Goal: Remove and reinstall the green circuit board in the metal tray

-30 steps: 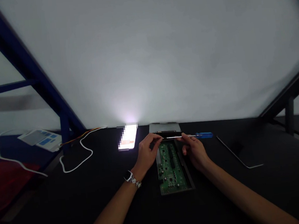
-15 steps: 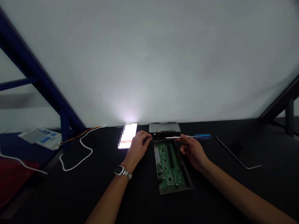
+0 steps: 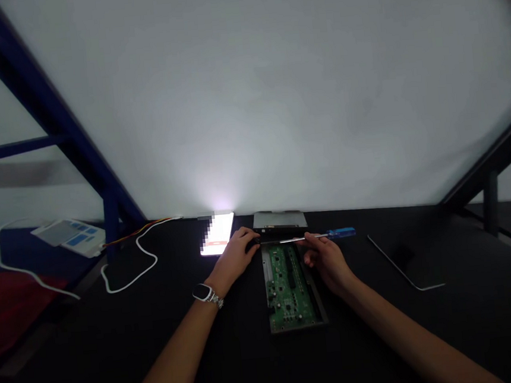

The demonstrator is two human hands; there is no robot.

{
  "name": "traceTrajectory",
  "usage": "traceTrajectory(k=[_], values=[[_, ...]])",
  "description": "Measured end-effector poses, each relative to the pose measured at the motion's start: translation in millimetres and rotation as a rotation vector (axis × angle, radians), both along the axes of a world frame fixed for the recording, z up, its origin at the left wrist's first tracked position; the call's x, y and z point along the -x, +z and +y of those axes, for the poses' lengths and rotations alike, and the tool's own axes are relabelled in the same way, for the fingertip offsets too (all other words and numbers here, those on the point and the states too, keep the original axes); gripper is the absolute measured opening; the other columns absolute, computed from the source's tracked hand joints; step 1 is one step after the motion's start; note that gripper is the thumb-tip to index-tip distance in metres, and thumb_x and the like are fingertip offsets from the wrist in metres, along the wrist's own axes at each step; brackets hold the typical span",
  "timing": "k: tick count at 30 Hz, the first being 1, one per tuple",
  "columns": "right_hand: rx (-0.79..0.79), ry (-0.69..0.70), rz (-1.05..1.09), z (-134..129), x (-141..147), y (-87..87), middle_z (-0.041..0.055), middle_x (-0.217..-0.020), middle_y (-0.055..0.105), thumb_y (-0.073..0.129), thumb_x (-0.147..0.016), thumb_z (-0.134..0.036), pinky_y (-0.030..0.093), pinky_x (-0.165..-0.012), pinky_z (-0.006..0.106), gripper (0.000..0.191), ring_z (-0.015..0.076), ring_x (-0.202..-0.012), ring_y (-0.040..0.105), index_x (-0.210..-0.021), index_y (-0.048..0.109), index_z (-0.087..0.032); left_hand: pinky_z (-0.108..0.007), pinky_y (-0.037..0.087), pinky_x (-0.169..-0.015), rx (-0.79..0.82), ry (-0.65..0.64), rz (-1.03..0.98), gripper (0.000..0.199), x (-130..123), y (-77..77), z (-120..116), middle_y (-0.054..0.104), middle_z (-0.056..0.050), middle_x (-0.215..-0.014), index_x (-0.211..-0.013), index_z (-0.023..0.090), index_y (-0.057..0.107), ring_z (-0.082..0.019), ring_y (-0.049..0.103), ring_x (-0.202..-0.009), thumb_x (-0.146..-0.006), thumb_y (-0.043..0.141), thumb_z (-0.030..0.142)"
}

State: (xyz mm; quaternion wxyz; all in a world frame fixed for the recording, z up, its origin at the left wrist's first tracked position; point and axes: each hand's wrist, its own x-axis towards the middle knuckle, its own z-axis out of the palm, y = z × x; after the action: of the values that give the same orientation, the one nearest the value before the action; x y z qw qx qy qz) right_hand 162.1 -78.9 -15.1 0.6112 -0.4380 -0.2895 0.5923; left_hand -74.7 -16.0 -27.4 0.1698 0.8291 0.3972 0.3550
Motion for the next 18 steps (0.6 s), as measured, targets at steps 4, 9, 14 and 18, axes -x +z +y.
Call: traceTrajectory(k=[4,9,14,18], values=[[0.000,0.004,-0.009,-1,1,2.1,0.0072,-0.086,0.075,0.081,-0.071,-0.040,0.038,-0.034,0.018,0.034,0.0080,-0.040,0.057,-0.081,0.058,-0.017,-0.043,0.048,-0.095,-0.006,-0.028,0.009,0.021,-2,-6.2,5,0.059,-0.007,-0.109,-0.106,0.020,0.065,-0.022,0.056,-0.104,-0.089,0.056,0.014],[-0.018,0.017,-0.038,-2,2,2.3,0.0080,-0.086,0.075,0.080,-0.072,-0.039,0.038,-0.034,0.017,0.034,0.0077,-0.041,0.058,-0.082,0.057,-0.016,-0.041,0.050,-0.087,-0.023,0.009,0.006,0.018,-6,-9.0,10,0.063,-0.007,-0.099,-0.097,0.020,0.069,-0.021,0.059,-0.095,-0.091,0.053,0.013],[0.012,0.024,-0.089,-1,0,5.8,0.0080,-0.085,0.074,0.077,-0.073,-0.038,0.038,-0.035,0.017,0.032,0.0085,-0.041,0.058,-0.082,0.056,-0.016,-0.040,0.051,-0.088,-0.025,0.029,-0.013,0.019,-6,-4.5,6,0.064,-0.007,-0.102,-0.101,0.020,0.068,-0.021,0.061,-0.096,-0.091,0.053,0.015],[0.038,0.102,-0.244,5,-14,9.1,0.0052,-0.074,0.072,0.072,-0.074,-0.037,0.038,-0.036,0.019,0.028,0.0104,-0.041,0.059,-0.082,0.055,-0.016,-0.041,0.049,-0.093,-0.049,0.043,-0.044,0.021,-7,2.5,-2,0.064,-0.007,-0.107,-0.108,0.020,0.066,-0.021,0.059,-0.102,-0.094,0.051,0.018]])
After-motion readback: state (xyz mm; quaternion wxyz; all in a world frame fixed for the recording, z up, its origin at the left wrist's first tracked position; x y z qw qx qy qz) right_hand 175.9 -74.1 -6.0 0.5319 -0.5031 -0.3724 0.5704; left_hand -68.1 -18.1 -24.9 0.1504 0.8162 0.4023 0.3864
